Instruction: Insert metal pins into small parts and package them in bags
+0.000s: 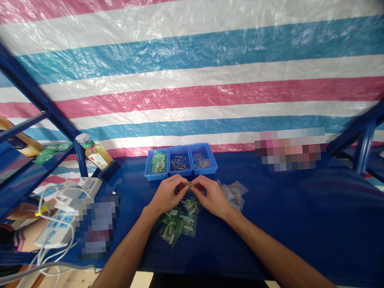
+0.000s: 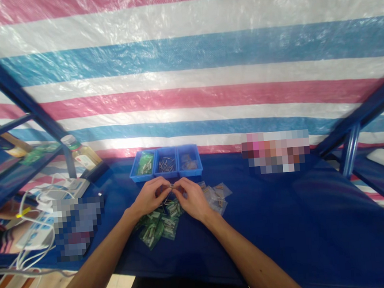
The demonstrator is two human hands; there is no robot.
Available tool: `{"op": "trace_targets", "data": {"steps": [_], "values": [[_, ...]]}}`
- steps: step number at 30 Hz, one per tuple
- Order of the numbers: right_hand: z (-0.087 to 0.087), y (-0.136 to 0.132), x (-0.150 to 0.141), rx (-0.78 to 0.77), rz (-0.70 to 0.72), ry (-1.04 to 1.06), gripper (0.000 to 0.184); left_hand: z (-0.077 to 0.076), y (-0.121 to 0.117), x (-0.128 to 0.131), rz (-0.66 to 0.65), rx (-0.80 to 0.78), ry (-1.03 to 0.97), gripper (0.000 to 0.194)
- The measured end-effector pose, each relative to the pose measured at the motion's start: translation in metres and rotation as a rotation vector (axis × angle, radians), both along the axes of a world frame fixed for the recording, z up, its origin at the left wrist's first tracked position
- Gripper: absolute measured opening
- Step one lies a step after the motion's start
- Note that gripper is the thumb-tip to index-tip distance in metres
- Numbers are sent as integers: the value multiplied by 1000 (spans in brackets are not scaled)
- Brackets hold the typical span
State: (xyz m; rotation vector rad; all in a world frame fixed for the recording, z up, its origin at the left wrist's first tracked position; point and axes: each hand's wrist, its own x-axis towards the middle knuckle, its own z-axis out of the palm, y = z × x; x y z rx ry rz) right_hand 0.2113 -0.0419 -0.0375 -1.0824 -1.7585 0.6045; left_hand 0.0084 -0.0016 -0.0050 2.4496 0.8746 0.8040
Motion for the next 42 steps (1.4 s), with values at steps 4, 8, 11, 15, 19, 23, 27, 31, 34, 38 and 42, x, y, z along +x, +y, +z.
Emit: {"op": "trace_targets", "data": {"steps": [4, 8, 11, 15, 19, 23, 27, 31, 34, 38, 42], "values": [[0, 0, 0, 6, -3, 1, 8, 0, 1, 0, 2, 7, 5, 18], [2, 0, -1, 17, 14, -12, 11, 0, 1, -1, 4, -12, -21, 19], [2, 0, -1, 11, 25, -14, 8, 1, 1, -1, -6, -21, -34, 18], [1, 0, -1, -15, 14, 17, 2, 4, -1, -1, -23, -21, -33, 19], [1, 1, 0, -11, 38, 51, 9, 7, -2, -1, -55, -23, -39, 23], [2, 1, 1, -10, 41, 84, 14, 7, -1, -1, -65, -10, -42, 26], [5, 1, 2, -21, 29, 83, 15, 7, 0, -1, -54, 6, -38, 25], [6, 1, 2, -27, 19, 79, 15, 7, 0, 0, -24, -3, -38, 21], [5, 1, 2, -44, 26, 76, 13, 5, 0, 0, -12, -7, -61, 20], [2, 2, 0, -63, 32, 63, 7, 2, 2, 0, -25, -2, -116, 19], [2, 1, 0, -52, 21, 54, 6, 2, 3, -2, -32, -5, -142, 20]]}}
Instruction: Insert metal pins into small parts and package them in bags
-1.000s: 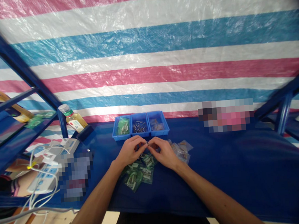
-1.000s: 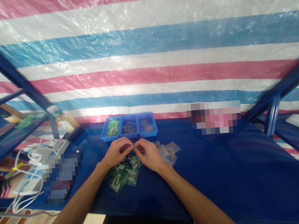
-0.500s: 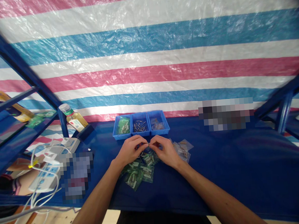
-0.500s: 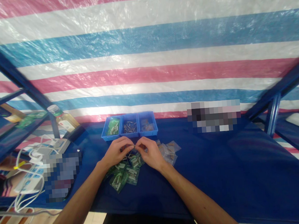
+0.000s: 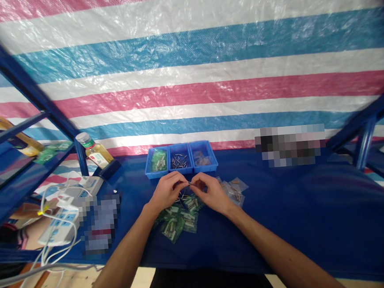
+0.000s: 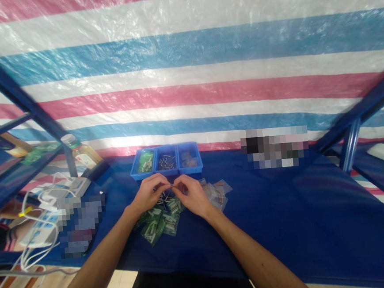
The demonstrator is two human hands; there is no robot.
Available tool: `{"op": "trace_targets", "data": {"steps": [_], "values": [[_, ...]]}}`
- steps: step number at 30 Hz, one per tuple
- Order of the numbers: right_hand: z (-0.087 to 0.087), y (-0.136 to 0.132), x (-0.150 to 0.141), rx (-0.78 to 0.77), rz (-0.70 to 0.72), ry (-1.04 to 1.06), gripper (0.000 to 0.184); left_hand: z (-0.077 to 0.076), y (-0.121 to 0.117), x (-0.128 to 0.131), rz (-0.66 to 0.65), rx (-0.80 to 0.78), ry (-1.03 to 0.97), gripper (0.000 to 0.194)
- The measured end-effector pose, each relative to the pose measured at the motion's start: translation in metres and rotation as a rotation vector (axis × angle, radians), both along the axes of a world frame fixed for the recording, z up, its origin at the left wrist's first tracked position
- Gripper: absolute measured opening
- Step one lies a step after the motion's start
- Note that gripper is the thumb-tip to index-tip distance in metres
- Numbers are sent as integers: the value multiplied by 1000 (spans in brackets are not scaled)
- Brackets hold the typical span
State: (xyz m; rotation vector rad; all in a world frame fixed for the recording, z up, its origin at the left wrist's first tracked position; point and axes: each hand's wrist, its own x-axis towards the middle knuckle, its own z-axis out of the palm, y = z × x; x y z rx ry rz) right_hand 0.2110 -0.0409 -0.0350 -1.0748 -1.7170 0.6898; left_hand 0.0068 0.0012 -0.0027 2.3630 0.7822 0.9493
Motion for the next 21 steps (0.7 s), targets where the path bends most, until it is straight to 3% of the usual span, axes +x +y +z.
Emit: {"op": "trace_targets", "data": {"steps": [21], "values": [[1, 1, 1, 20, 3, -6, 9, 0, 1, 0, -12, -3, 8, 22]]}}
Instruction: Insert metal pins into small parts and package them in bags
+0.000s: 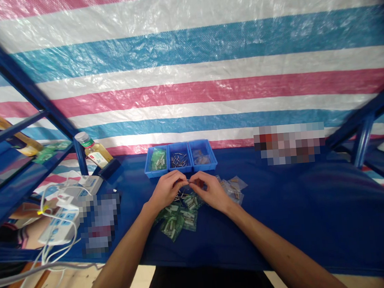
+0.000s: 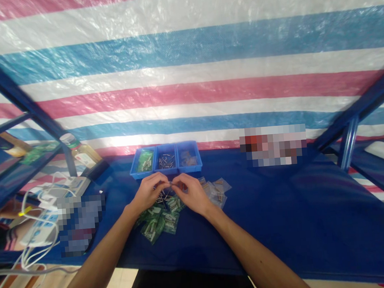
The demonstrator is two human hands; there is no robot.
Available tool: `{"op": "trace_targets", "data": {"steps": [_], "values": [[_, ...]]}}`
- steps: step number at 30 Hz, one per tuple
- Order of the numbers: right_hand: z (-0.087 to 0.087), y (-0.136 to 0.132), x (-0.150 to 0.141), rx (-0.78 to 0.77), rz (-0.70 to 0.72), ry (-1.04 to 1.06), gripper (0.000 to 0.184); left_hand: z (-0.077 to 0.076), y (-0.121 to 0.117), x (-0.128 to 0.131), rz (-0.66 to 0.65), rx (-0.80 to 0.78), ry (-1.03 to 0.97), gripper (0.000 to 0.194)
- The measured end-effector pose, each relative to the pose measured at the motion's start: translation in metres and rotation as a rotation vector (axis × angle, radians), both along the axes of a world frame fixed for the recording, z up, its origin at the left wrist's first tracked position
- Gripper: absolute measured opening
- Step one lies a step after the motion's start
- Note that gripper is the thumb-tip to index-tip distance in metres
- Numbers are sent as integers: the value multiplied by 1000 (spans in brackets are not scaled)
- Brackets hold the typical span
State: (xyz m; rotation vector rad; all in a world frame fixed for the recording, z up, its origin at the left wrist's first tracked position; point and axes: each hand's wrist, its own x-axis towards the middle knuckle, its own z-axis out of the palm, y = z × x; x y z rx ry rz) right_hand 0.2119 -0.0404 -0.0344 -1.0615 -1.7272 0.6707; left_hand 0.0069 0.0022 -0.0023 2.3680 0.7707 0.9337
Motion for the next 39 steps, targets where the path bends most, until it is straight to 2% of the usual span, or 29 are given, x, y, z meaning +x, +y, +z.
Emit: {"op": "trace_targets", "data": {"steps": [22, 31, 39], "values": [[11, -6, 1, 53, 14, 17, 16, -1, -2, 1, 45, 9, 84, 24], [4, -3, -1, 27, 14, -23, 4, -2, -1, 1, -13, 1, 40, 20], [4, -3, 0, 50, -13, 9, 7, -4, 0, 0, 23, -2, 68, 23]]}}
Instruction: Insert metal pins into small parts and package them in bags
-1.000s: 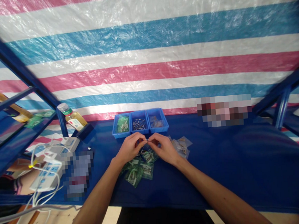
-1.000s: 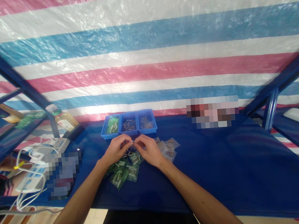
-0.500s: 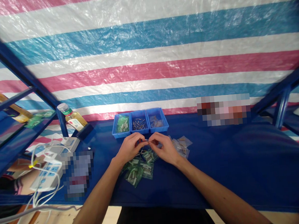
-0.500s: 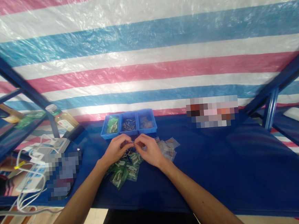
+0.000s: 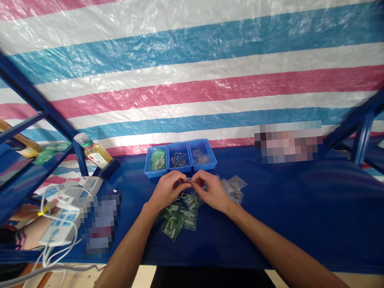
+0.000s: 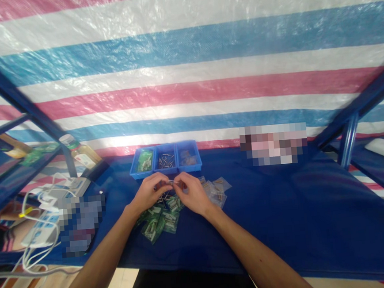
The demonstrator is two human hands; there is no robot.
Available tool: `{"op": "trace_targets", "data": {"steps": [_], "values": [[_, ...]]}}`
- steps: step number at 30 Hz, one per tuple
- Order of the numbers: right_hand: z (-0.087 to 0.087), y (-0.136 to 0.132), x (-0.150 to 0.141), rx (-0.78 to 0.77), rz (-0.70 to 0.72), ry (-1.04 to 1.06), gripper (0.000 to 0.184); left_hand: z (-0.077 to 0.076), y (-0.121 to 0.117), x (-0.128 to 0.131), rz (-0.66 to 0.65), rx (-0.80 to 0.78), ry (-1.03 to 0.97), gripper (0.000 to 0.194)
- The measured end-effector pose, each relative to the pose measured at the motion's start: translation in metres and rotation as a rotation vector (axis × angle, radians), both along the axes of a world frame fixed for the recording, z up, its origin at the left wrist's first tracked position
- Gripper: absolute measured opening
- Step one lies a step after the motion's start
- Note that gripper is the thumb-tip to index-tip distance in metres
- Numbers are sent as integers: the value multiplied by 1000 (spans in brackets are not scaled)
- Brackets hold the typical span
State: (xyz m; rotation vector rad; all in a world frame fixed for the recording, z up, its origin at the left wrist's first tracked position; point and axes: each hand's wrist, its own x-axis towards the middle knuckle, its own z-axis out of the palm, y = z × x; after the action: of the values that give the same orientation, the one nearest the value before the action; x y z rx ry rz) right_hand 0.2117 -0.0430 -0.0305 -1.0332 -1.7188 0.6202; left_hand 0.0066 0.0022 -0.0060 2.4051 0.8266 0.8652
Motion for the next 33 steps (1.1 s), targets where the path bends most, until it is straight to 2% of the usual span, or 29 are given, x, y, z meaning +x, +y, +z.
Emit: {"op": "trace_targets", "data": {"steps": [9, 16, 23, 33], "values": [[-1, 1, 1, -43, 21, -11, 2, -4, 3, 0, -28, 13, -62, 20], [-3, 1, 1, -50, 16, -12, 6, -2, 2, 1, -49, 16, -81, 16], [-3, 2, 2, -40, 32, 2, 8, -2, 1, 0, -2, 9, 16, 18], [-2, 1, 2, -15, 21, -22, 10, -1, 0, 1, -7, -14, 65, 16]]}}
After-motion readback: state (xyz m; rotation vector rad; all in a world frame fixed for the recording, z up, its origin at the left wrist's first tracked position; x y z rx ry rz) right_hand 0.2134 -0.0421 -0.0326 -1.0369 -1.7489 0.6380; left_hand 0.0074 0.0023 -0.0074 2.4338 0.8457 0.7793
